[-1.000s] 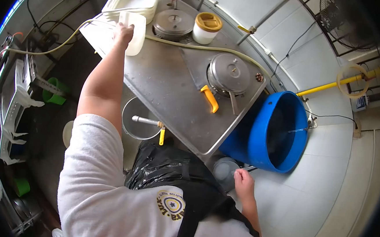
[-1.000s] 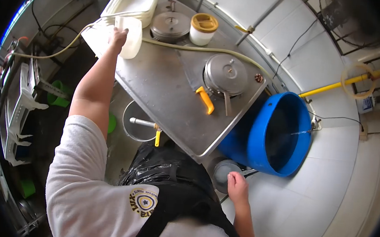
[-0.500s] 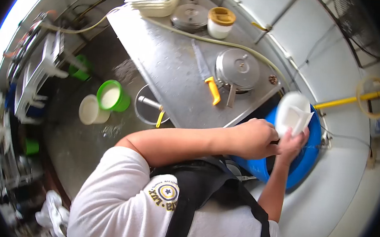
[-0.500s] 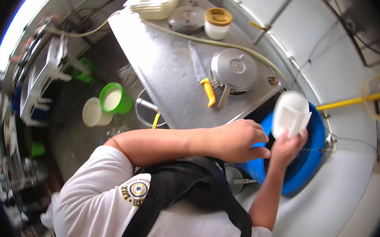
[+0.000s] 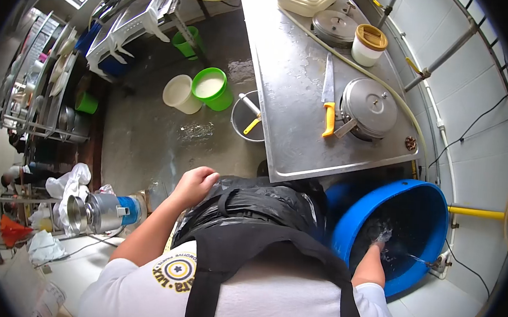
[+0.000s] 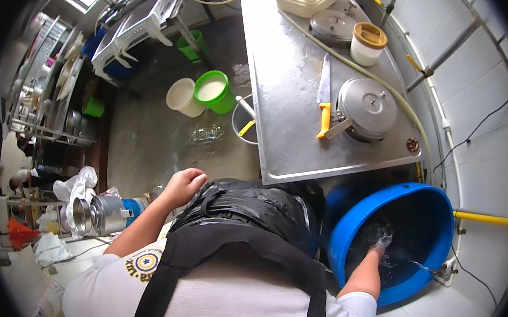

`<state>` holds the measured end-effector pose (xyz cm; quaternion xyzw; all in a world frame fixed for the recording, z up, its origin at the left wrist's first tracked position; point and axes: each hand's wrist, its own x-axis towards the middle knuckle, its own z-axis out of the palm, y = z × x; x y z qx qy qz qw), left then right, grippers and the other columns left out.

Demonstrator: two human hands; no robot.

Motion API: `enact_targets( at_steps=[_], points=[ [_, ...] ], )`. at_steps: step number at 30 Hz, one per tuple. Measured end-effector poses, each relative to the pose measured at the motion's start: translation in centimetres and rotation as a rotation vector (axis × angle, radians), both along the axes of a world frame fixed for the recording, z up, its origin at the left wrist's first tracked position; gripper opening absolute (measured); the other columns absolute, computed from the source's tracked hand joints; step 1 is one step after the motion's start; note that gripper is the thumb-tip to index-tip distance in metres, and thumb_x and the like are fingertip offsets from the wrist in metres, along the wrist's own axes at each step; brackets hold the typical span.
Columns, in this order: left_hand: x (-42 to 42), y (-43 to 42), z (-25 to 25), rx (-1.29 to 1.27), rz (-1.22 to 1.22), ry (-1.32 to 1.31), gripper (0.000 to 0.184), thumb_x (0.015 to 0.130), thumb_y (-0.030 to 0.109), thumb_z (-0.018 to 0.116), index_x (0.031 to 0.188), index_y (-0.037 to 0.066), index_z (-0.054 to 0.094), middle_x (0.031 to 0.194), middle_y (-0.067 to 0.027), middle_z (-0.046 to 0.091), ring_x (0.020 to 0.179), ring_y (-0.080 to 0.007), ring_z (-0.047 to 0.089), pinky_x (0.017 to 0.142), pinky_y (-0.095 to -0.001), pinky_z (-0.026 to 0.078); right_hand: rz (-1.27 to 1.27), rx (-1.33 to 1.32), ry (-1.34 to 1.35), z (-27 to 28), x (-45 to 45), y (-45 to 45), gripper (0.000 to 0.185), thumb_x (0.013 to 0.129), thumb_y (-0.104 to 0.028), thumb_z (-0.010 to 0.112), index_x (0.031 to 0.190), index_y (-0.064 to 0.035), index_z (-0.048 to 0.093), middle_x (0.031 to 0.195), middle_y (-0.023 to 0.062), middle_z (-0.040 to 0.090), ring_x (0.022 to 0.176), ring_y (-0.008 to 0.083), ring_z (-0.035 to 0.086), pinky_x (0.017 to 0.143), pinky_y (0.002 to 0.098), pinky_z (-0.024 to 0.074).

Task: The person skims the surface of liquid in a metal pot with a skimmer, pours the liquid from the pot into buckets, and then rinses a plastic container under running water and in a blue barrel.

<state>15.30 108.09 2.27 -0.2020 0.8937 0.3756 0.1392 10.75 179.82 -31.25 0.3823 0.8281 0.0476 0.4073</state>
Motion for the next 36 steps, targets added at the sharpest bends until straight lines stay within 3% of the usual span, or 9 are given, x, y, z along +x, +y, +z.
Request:
enact_targets(
  at_steps=[10, 15, 16, 18, 22, 24, 26, 32, 36],
  points=[
    [0.6, 0.2, 1.8, -0.024, -0.050, 0.051, 0.033, 0.100, 0.029, 0.064, 0.112, 0.000, 0.072, 0.098, -0.0178, 0.074, 0.091, -0.0269, 0.070, 0.084, -0.0379, 0.054, -0.047, -0.254, 0.304, -8.8, -0.8, -1.2, 0.046, 0.093, -0.030, 0.067, 0.125, 0.0027, 0.068, 0.127, 0.0206, 0.065, 0.109, 0.0382, 0.063, 0.097, 0.0465, 0.0512],
    [-2.7, -0.2, 3.1, 0.052, -0.181, 0.078, 0.033, 0.101, 0.029, 0.064, 0.113, -0.001, 0.071, 0.097, -0.0162, 0.073, 0.088, -0.0235, 0.070, 0.081, -0.0370, 0.055, -0.587, -0.439, 0.910, -10.5, -0.6, 2.0, 0.047, 0.090, -0.032, 0.072, 0.119, 0.0046, 0.071, 0.116, 0.0225, 0.074, 0.098, 0.0322, 0.073, 0.092, 0.0431, 0.0548],
    [-2.9, -0.8, 2.8, 0.060, -0.181, 0.086, 0.033, 0.101, 0.029, 0.064, 0.113, -0.001, 0.071, 0.097, -0.0162, 0.073, 0.088, -0.0235, 0.070, 0.081, -0.0370, 0.055, -0.574, -0.331, 0.995, -2.5, -0.6, -2.5, 0.043, 0.089, -0.029, 0.074, 0.113, 0.0059, 0.070, 0.107, 0.0219, 0.074, 0.089, 0.0326, 0.072, 0.080, 0.0442, 0.0573],
    [-2.9, -2.2, 1.9, 0.119, -0.217, 0.149, 0.033, 0.101, 0.029, 0.064, 0.114, -0.001, 0.071, 0.096, -0.0162, 0.074, 0.088, -0.0233, 0.070, 0.081, -0.0371, 0.055, -0.676, -0.363, 1.252, 8.3, 0.7, -9.4, 0.037, 0.091, -0.024, 0.073, 0.109, 0.0071, 0.067, 0.102, 0.0225, 0.072, 0.088, 0.0316, 0.071, 0.079, 0.0427, 0.0581],
    [-3.2, -7.6, -0.6, 0.189, -0.280, 0.162, 0.034, 0.101, 0.029, 0.065, 0.113, -0.002, 0.071, 0.096, -0.0169, 0.074, 0.088, -0.0238, 0.070, 0.081, -0.0374, 0.055, -0.676, -0.192, 1.582, 22.3, 2.8, -19.2, 0.048, 0.099, -0.032, 0.068, 0.110, 0.0149, 0.061, 0.109, 0.0280, 0.068, 0.094, 0.0359, 0.070, 0.082, 0.0472, 0.0571],
    [-3.6, -10.1, -1.8, 0.222, -0.309, 0.171, 0.034, 0.101, 0.029, 0.065, 0.112, -0.002, 0.072, 0.096, -0.0179, 0.075, 0.088, -0.0230, 0.071, 0.081, -0.0382, 0.056, -0.141, 0.120, 1.479, 23.4, 4.7, -18.3, 0.058, 0.098, -0.041, 0.067, 0.107, 0.0156, 0.061, 0.106, 0.0327, 0.067, 0.094, 0.0428, 0.068, 0.086, 0.0512, 0.0533],
    [-4.2, -12.2, -1.9, 0.244, -0.301, 0.148, 0.034, 0.101, 0.029, 0.066, 0.112, -0.002, 0.072, 0.097, -0.0180, 0.075, 0.089, -0.0232, 0.071, 0.081, -0.0379, 0.056, 0.022, 0.265, 1.531, 27.2, 5.4, -20.1, 0.060, 0.099, -0.044, 0.065, 0.109, 0.0148, 0.061, 0.105, 0.0348, 0.066, 0.095, 0.0473, 0.065, 0.089, 0.0527, 0.0500],
    [-7.9, -16.1, -7.2, 0.259, -0.344, 0.103, 0.055, 0.098, 0.037, 0.067, 0.136, -0.003, 0.058, 0.111, -0.0178, 0.074, 0.099, -0.0278, 0.073, 0.089, -0.0394, 0.056, -0.159, 0.183, 1.676, 40.6, 8.0, -30.8, 0.054, 0.102, -0.044, 0.062, 0.118, 0.0073, 0.063, 0.111, 0.0237, 0.070, 0.096, 0.0361, 0.071, 0.087, 0.0454, 0.0554],
    [-10.8, -14.5, -10.8, 0.347, -0.469, 0.067, 0.059, 0.096, 0.036, 0.068, 0.137, -0.005, 0.055, 0.110, -0.0209, 0.073, 0.104, -0.0338, 0.071, 0.092, -0.0416, 0.055, -0.083, 0.067, 1.529, 43.7, 10.0, -37.6, 0.051, 0.105, -0.042, 0.059, 0.125, 0.0053, 0.062, 0.112, 0.0187, 0.070, 0.099, 0.0278, 0.069, 0.091, 0.0394, 0.0546]
  ],
)
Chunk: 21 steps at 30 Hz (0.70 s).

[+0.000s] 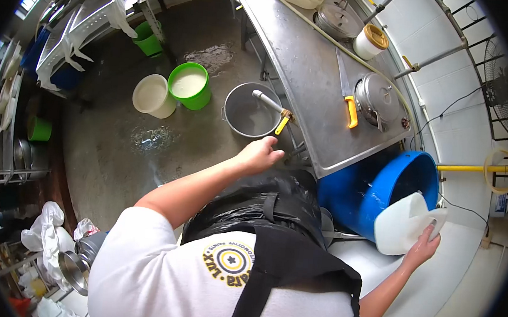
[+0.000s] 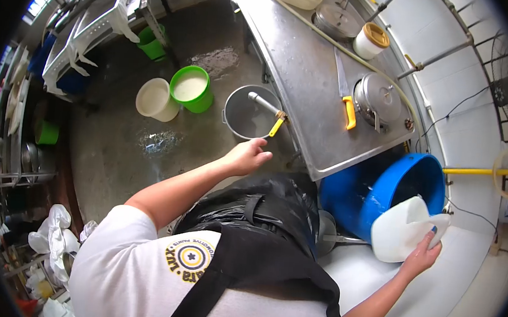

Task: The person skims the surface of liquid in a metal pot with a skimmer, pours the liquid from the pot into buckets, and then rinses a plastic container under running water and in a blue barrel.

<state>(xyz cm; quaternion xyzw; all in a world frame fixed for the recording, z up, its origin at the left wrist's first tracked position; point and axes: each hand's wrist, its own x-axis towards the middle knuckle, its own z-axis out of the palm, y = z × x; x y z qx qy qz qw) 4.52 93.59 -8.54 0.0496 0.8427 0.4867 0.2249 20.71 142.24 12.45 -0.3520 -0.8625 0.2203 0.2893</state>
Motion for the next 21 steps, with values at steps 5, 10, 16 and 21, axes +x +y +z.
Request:
enact_targets(
  at_steps=[5, 10, 16, 21],
  points=[
    [-2.0, 4.9, -2.2, 0.011, -0.112, 0.011, 0.061, 0.095, 0.035, 0.069, 0.138, -0.005, 0.055, 0.120, -0.0282, 0.069, 0.116, -0.0384, 0.067, 0.101, -0.0441, 0.052, 0.341, 0.006, -0.048, -4.6, 0.6, -7.4, 0.047, 0.102, -0.026, 0.067, 0.141, -0.0003, 0.057, 0.134, 0.0170, 0.065, 0.122, 0.0263, 0.063, 0.108, 0.0366, 0.0469],
    [-2.1, 9.0, -7.1, -0.012, -0.033, -0.105, 0.066, 0.093, 0.036, 0.071, 0.143, -0.002, 0.053, 0.133, -0.0292, 0.063, 0.124, -0.0394, 0.063, 0.107, -0.0438, 0.050, 0.770, 0.064, -0.331, -7.5, -3.3, -18.2, 0.058, 0.096, -0.020, 0.073, 0.147, -0.0034, 0.052, 0.137, 0.0243, 0.063, 0.121, 0.0357, 0.066, 0.102, 0.0399, 0.0518],
    [-3.9, 9.9, -12.6, 0.251, 0.358, -0.330, 0.043, 0.089, 0.025, 0.069, 0.126, 0.003, 0.062, 0.108, -0.0191, 0.068, 0.097, -0.0358, 0.066, 0.082, -0.0491, 0.054, 0.999, 0.114, -0.626, -9.5, -9.9, -25.0, 0.061, 0.098, -0.035, 0.066, 0.148, -0.0058, 0.050, 0.108, 0.0257, 0.071, 0.100, 0.0446, 0.069, 0.085, 0.0500, 0.0559],
    [-8.3, 9.9, -17.9, 0.640, 0.375, -0.281, 0.029, 0.090, 0.022, 0.056, 0.102, 0.000, 0.071, 0.095, -0.0178, 0.071, 0.085, -0.0312, 0.069, 0.074, -0.0452, 0.055, 1.002, 0.126, -0.846, -7.2, -15.2, -28.0, 0.062, 0.098, -0.041, 0.063, 0.149, -0.0074, 0.050, 0.110, 0.0304, 0.069, 0.105, 0.0462, 0.067, 0.092, 0.0511, 0.0533]
  ],
)
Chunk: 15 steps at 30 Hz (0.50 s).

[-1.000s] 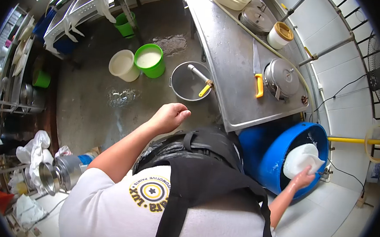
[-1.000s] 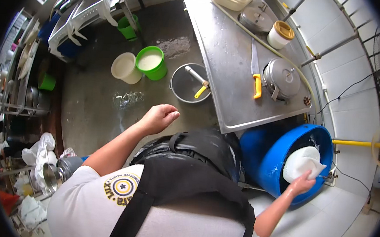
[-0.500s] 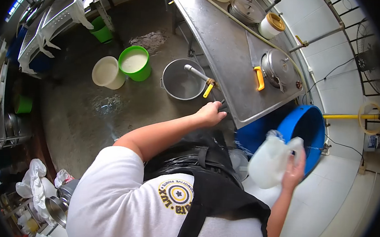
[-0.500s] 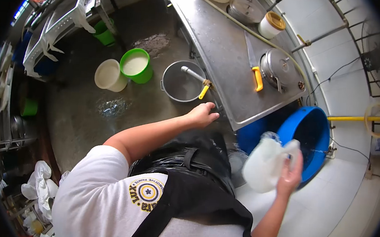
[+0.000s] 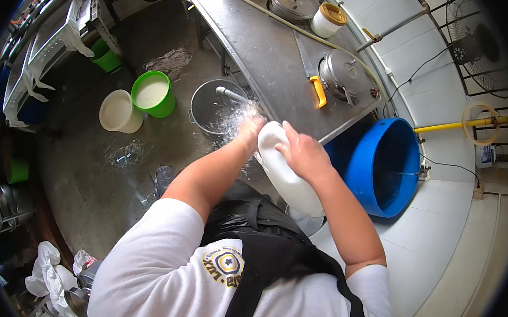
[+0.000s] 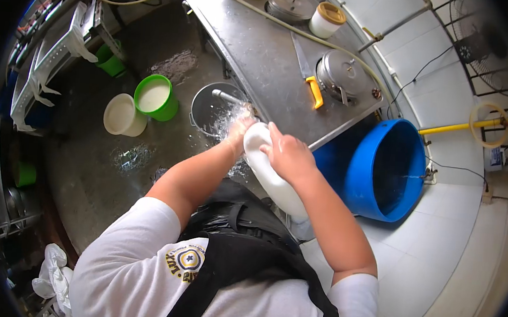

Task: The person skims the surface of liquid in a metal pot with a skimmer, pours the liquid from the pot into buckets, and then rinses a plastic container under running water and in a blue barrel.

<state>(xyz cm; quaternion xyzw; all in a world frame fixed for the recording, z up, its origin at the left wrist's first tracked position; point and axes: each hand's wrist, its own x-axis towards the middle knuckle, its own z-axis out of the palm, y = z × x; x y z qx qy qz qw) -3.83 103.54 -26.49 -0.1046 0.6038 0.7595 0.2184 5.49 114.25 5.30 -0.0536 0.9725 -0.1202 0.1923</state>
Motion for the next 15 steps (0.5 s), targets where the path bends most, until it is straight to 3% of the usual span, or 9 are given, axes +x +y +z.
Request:
enact_targets(
  at_steps=[1, 3, 7, 8, 9, 11, 13, 14, 15],
  points=[
    [-0.4, -0.7, 2.5, 0.187, 0.045, -0.160, 0.031, 0.091, 0.025, 0.056, 0.102, 0.000, 0.072, 0.099, -0.0181, 0.073, 0.087, -0.0322, 0.069, 0.077, -0.0445, 0.056, -0.002, 0.001, -0.001, 0.5, -0.8, -0.3, 0.062, 0.098, -0.041, 0.063, 0.149, -0.0074, 0.050, 0.110, 0.0304, 0.069, 0.105, 0.0462, 0.067, 0.092, 0.0511, 0.0533],
    [-2.4, 0.0, 2.3, 0.305, 0.166, -0.246, 0.033, 0.096, 0.031, 0.052, 0.101, 0.004, 0.070, 0.096, -0.0162, 0.072, 0.087, -0.0344, 0.069, 0.077, -0.0483, 0.056, 0.064, -0.005, 0.035, 1.3, -2.4, -0.8, 0.063, 0.098, -0.039, 0.063, 0.151, -0.0081, 0.048, 0.111, 0.0298, 0.069, 0.105, 0.0462, 0.067, 0.094, 0.0526, 0.0522],
    [-5.4, 0.4, 2.1, 0.792, 0.258, -0.544, 0.036, 0.102, 0.039, 0.046, 0.104, 0.009, 0.066, 0.095, -0.0145, 0.071, 0.087, -0.0382, 0.070, 0.075, -0.0553, 0.056, 0.136, 0.040, 0.052, 2.8, -5.3, -2.1, 0.044, 0.097, -0.036, 0.064, 0.125, -0.0024, 0.060, 0.105, 0.0265, 0.071, 0.104, 0.0455, 0.067, 0.091, 0.0537, 0.0521],
    [-5.6, 0.1, 2.4, 0.779, 0.158, -0.421, 0.038, 0.103, 0.040, 0.043, 0.108, 0.010, 0.065, 0.101, -0.0157, 0.071, 0.092, -0.0393, 0.070, 0.078, -0.0564, 0.056, 0.135, 0.090, 0.036, 3.5, -5.9, -2.8, 0.037, 0.097, -0.034, 0.065, 0.113, -0.0015, 0.060, 0.102, 0.0247, 0.072, 0.102, 0.0436, 0.068, 0.089, 0.0533, 0.0527],
    [-5.8, -0.1, 2.5, 0.764, 0.058, -0.297, 0.041, 0.103, 0.042, 0.040, 0.113, 0.010, 0.064, 0.107, -0.0170, 0.071, 0.097, -0.0403, 0.070, 0.081, -0.0575, 0.056, 0.135, 0.090, 0.038, 3.7, -6.5, -3.2, 0.037, 0.097, -0.034, 0.065, 0.113, -0.0015, 0.060, 0.102, 0.0247, 0.072, 0.102, 0.0436, 0.068, 0.089, 0.0533, 0.0527],
    [-6.8, -0.4, 2.9, 0.719, 0.037, -0.335, 0.046, 0.105, 0.045, 0.036, 0.120, 0.010, 0.061, 0.114, -0.0174, 0.070, 0.102, -0.0401, 0.069, 0.085, -0.0568, 0.056, 0.176, 0.199, 0.019, 4.1, -7.8, -3.8, 0.037, 0.097, -0.034, 0.066, 0.115, -0.0021, 0.061, 0.102, 0.0240, 0.073, 0.102, 0.0415, 0.069, 0.089, 0.0518, 0.0534],
    [-9.0, 0.3, -0.1, 0.873, -0.047, -0.124, 0.041, 0.102, 0.031, 0.040, 0.123, 0.005, 0.063, 0.117, -0.0210, 0.069, 0.104, -0.0369, 0.069, 0.091, -0.0518, 0.057, 0.178, 0.237, 0.002, 4.8, -8.7, -4.1, 0.037, 0.096, -0.034, 0.067, 0.116, -0.0027, 0.063, 0.104, 0.0233, 0.073, 0.103, 0.0398, 0.070, 0.090, 0.0499, 0.0538],
    [-6.2, -0.1, 7.9, 0.996, 0.155, -0.447, 0.049, 0.105, 0.049, 0.039, 0.128, 0.010, 0.058, 0.110, -0.0149, 0.072, 0.098, -0.0381, 0.070, 0.082, -0.0523, 0.058, 0.178, 0.237, 0.033, 5.0, -8.9, -4.0, 0.036, 0.095, -0.033, 0.068, 0.115, -0.0041, 0.066, 0.106, 0.0212, 0.074, 0.104, 0.0384, 0.071, 0.091, 0.0482, 0.0547],
    [-6.7, 0.4, 6.6, 0.997, 0.152, -0.447, 0.049, 0.105, 0.049, 0.039, 0.128, 0.010, 0.058, 0.110, -0.0149, 0.072, 0.098, -0.0381, 0.070, 0.082, -0.0523, 0.058, 0.178, 0.237, 0.063, 5.2, -8.9, -3.8, 0.034, 0.094, -0.033, 0.069, 0.114, -0.0054, 0.069, 0.107, 0.0192, 0.075, 0.105, 0.0371, 0.071, 0.092, 0.0465, 0.0556]
  ],
)
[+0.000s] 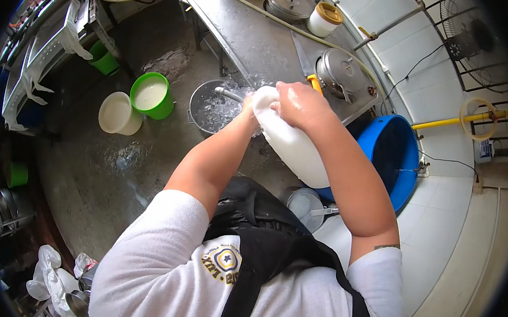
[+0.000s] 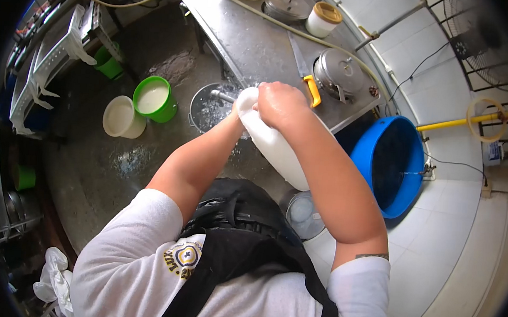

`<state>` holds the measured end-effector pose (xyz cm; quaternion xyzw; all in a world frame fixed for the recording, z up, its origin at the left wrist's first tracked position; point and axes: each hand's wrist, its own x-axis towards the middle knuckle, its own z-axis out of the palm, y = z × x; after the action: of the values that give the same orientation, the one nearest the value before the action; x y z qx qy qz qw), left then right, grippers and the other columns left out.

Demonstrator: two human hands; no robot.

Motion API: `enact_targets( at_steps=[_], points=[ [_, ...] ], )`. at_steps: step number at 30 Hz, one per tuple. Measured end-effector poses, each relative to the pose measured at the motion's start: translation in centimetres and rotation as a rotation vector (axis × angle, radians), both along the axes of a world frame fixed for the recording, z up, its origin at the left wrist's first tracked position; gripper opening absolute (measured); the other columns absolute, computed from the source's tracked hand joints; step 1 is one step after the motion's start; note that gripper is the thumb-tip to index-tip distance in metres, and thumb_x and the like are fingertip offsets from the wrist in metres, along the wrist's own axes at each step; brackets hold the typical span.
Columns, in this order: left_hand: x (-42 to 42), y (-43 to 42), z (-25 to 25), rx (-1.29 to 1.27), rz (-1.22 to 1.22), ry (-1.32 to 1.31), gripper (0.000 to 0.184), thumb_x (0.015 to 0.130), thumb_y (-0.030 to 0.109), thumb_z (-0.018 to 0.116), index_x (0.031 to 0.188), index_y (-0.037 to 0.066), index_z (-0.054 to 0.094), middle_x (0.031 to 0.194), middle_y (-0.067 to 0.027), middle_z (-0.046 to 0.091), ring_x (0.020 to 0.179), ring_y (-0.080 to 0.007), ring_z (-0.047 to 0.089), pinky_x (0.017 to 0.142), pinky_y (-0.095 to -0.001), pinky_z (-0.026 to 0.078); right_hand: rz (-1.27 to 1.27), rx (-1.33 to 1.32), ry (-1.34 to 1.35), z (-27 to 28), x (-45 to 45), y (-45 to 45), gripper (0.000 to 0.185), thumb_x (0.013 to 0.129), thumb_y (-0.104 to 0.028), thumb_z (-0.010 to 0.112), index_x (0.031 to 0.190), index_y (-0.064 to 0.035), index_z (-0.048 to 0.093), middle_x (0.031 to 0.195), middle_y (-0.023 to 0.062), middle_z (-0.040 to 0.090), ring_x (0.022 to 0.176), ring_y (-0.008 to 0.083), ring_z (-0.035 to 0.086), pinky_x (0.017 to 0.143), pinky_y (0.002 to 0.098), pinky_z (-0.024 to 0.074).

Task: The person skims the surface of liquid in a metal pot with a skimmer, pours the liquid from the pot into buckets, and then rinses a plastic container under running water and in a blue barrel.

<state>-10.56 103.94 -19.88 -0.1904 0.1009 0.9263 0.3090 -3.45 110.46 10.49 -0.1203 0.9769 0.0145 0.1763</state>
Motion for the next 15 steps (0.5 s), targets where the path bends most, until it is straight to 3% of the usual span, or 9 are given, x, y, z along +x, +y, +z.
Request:
enact_targets(
  at_steps=[2, 3, 4, 6, 7, 10, 11, 12, 15],
  points=[
    [-0.5, 0.4, -0.8, -0.198, -0.003, 0.021, 0.040, 0.103, 0.045, 0.046, 0.116, 0.010, 0.061, 0.105, -0.0133, 0.071, 0.093, -0.0332, 0.070, 0.077, -0.0491, 0.058, -0.030, -0.084, 0.070, 0.2, 0.8, 1.7, 0.032, 0.094, -0.033, 0.068, 0.111, -0.0066, 0.070, 0.108, 0.0196, 0.074, 0.105, 0.0375, 0.071, 0.092, 0.0478, 0.0546],
    [0.2, 0.0, 1.3, -0.293, -0.019, 0.025, 0.033, 0.101, 0.040, 0.051, 0.108, 0.010, 0.063, 0.100, -0.0118, 0.070, 0.088, -0.0296, 0.070, 0.071, -0.0474, 0.057, -0.110, -0.210, 0.115, 0.8, 1.4, 2.6, 0.033, 0.094, -0.034, 0.068, 0.112, -0.0064, 0.070, 0.109, 0.0210, 0.073, 0.105, 0.0380, 0.071, 0.091, 0.0485, 0.0541],
    [-0.6, 0.4, -0.9, -0.293, -0.019, 0.025, 0.033, 0.101, 0.040, 0.051, 0.108, 0.010, 0.063, 0.100, -0.0118, 0.070, 0.088, -0.0296, 0.070, 0.071, -0.0474, 0.057, -0.191, -0.336, 0.159, 1.2, 2.2, 3.6, 0.035, 0.094, -0.035, 0.069, 0.114, -0.0063, 0.069, 0.110, 0.0224, 0.072, 0.105, 0.0386, 0.070, 0.091, 0.0491, 0.0535],
    [-2.4, 1.1, -4.6, -0.980, -0.067, 0.134, 0.015, 0.096, 0.023, 0.057, 0.101, 0.010, 0.063, 0.086, -0.0078, 0.064, 0.071, -0.0233, 0.062, 0.057, -0.0428, 0.048, -0.337, -0.531, 0.221, 0.6, 4.3, 7.2, 0.038, 0.093, -0.034, 0.072, 0.119, -0.0073, 0.067, 0.109, 0.0239, 0.071, 0.104, 0.0402, 0.069, 0.088, 0.0471, 0.0539],
    [-0.2, -0.2, -0.5, -0.918, 0.098, 0.137, 0.013, 0.089, 0.010, 0.058, 0.101, 0.008, 0.062, 0.076, -0.0047, 0.055, 0.062, -0.0182, 0.050, 0.052, -0.0373, 0.037, -0.346, -0.575, 0.306, 0.5, 5.5, 9.2, 0.040, 0.093, -0.034, 0.074, 0.120, -0.0059, 0.066, 0.106, 0.0228, 0.071, 0.100, 0.0381, 0.071, 0.086, 0.0445, 0.0544],
    [2.4, -1.7, 1.1, -0.810, 0.005, 0.182, 0.013, 0.092, 0.014, 0.061, 0.105, 0.013, 0.061, 0.082, 0.0004, 0.052, 0.073, -0.0144, 0.052, 0.058, -0.0351, 0.041, -0.584, -0.609, 0.470, 0.3, 10.3, 17.2, 0.043, 0.094, -0.035, 0.077, 0.117, -0.0009, 0.065, 0.097, 0.0186, 0.072, 0.086, 0.0285, 0.070, 0.082, 0.0375, 0.0545],
    [2.8, -2.0, 0.7, -0.909, -0.130, 0.193, 0.026, 0.092, 0.014, 0.061, 0.117, 0.010, 0.064, 0.083, 0.0001, 0.055, 0.073, -0.0151, 0.052, 0.059, -0.0352, 0.041, -0.672, -0.599, 0.525, 0.9, 12.1, 20.1, 0.044, 0.095, -0.037, 0.076, 0.117, -0.0001, 0.064, 0.097, 0.0178, 0.072, 0.086, 0.0256, 0.067, 0.083, 0.0365, 0.0540],
    [4.0, -2.4, 1.6, -0.920, -0.125, 0.192, 0.026, 0.092, 0.014, 0.061, 0.117, 0.010, 0.064, 0.083, 0.0001, 0.055, 0.073, -0.0151, 0.052, 0.059, -0.0352, 0.041, -0.762, -0.589, 0.578, 1.5, 14.1, 22.8, 0.046, 0.096, -0.038, 0.075, 0.117, 0.0007, 0.063, 0.098, 0.0170, 0.072, 0.085, 0.0227, 0.065, 0.083, 0.0355, 0.0535],
    [8.3, -3.6, 4.4, -1.149, -0.202, 0.336, 0.035, 0.094, 0.017, 0.060, 0.127, 0.007, 0.066, 0.087, -0.0029, 0.062, 0.075, -0.0151, 0.054, 0.064, -0.0339, 0.044, -0.721, -0.330, 0.844, 1.6, 18.7, 30.9, 0.044, 0.096, -0.038, 0.074, 0.114, 0.0003, 0.062, 0.102, 0.0204, 0.071, 0.094, 0.0320, 0.069, 0.086, 0.0423, 0.0533]
  ],
)
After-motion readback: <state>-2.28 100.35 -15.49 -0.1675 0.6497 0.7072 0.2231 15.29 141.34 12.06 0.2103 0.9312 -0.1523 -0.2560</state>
